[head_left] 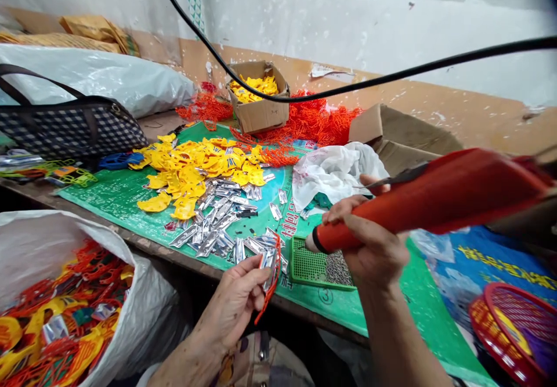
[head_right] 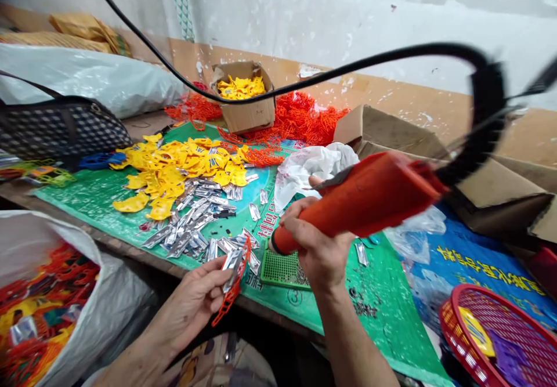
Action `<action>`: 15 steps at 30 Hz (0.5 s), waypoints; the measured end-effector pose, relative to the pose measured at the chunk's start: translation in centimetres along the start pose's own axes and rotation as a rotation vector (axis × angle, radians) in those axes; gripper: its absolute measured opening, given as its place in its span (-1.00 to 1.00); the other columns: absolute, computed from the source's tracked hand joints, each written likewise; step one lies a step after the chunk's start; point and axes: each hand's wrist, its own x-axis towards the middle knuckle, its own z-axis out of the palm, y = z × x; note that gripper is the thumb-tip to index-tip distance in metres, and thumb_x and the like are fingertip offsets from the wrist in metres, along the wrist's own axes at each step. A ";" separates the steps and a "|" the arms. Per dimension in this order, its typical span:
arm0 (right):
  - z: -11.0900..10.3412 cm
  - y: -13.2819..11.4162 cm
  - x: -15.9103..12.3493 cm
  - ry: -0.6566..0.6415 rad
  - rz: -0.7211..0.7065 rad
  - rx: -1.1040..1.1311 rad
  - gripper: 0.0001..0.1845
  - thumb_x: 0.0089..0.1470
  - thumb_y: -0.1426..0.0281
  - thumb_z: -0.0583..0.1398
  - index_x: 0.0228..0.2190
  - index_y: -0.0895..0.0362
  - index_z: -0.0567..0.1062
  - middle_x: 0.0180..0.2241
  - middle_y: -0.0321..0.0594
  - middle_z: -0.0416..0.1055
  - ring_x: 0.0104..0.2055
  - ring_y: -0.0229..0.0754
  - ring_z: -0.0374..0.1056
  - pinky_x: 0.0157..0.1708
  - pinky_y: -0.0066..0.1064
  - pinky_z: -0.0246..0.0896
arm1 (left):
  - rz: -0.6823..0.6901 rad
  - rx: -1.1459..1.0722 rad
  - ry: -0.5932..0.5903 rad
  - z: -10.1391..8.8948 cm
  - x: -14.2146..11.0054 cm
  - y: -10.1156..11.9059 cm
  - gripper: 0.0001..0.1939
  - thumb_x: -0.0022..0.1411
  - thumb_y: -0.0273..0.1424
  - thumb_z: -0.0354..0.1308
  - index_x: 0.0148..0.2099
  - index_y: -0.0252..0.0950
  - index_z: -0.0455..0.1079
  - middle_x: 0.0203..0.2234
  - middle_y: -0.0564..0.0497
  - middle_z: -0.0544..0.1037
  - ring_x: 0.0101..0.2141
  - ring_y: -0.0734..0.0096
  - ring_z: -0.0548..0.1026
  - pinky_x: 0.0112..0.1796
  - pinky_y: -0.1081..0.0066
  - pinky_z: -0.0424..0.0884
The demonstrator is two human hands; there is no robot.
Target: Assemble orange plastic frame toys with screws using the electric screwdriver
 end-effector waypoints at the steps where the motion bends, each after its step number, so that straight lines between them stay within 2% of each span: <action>1: -0.3 0.7 0.4 0.028 0.000 -0.026 -0.55 -0.24 0.51 0.30 -0.20 0.07 0.47 -0.59 -0.40 0.40 -0.56 -0.22 0.31 -0.46 -0.29 0.26 | -0.002 -0.014 0.000 -0.2 0.2 0.1 -0.71 -0.18 -0.38 0.44 -0.35 -0.35 0.52 -0.67 0.17 0.43 -0.75 0.76 0.20 -0.71 0.68 0.11; 4: -1.2 2.9 0.9 0.092 0.044 -0.091 -0.73 -0.30 0.49 0.35 -0.43 0.12 0.47 -0.58 -0.37 0.40 -0.56 -0.23 0.30 -0.47 -0.29 0.23 | -0.027 -0.033 0.001 -0.6 0.5 0.2 -0.67 -0.21 -0.38 0.46 -0.34 -0.36 0.51 -0.65 0.16 0.44 -0.72 0.74 0.25 -0.68 0.70 0.18; 6: -1.6 4.1 0.8 0.108 0.068 -0.118 -0.78 -0.30 0.47 0.36 -0.51 0.13 0.46 -0.56 -0.36 0.40 -0.55 -0.23 0.31 -0.46 -0.28 0.23 | -0.017 0.018 -0.004 -0.7 0.7 0.2 -0.67 -0.17 -0.35 0.45 -0.31 -0.37 0.51 -0.62 0.15 0.44 -0.72 0.75 0.24 -0.68 0.69 0.20; 11: -2.2 5.2 0.2 0.046 0.069 -0.157 -0.83 -0.23 0.44 0.36 -0.51 0.13 0.46 -0.56 -0.36 0.40 -0.52 -0.23 0.33 -0.41 -0.27 0.27 | 0.113 0.332 -0.085 -0.9 0.9 0.3 -0.73 0.04 -0.25 0.31 -0.29 -0.37 0.48 -0.52 0.10 0.48 -0.70 0.72 0.26 -0.67 0.65 0.23; 15: -2.3 5.3 0.1 0.025 0.087 -0.153 -0.87 -0.20 0.43 0.35 -0.53 0.14 0.48 -0.56 -0.34 0.41 -0.53 -0.24 0.32 -0.45 -0.29 0.27 | 0.160 0.513 -0.140 -1.1 1.2 0.9 -0.71 0.11 -0.18 0.25 -0.33 -0.33 0.39 -0.56 0.12 0.44 -0.67 0.65 0.29 -0.66 0.63 0.26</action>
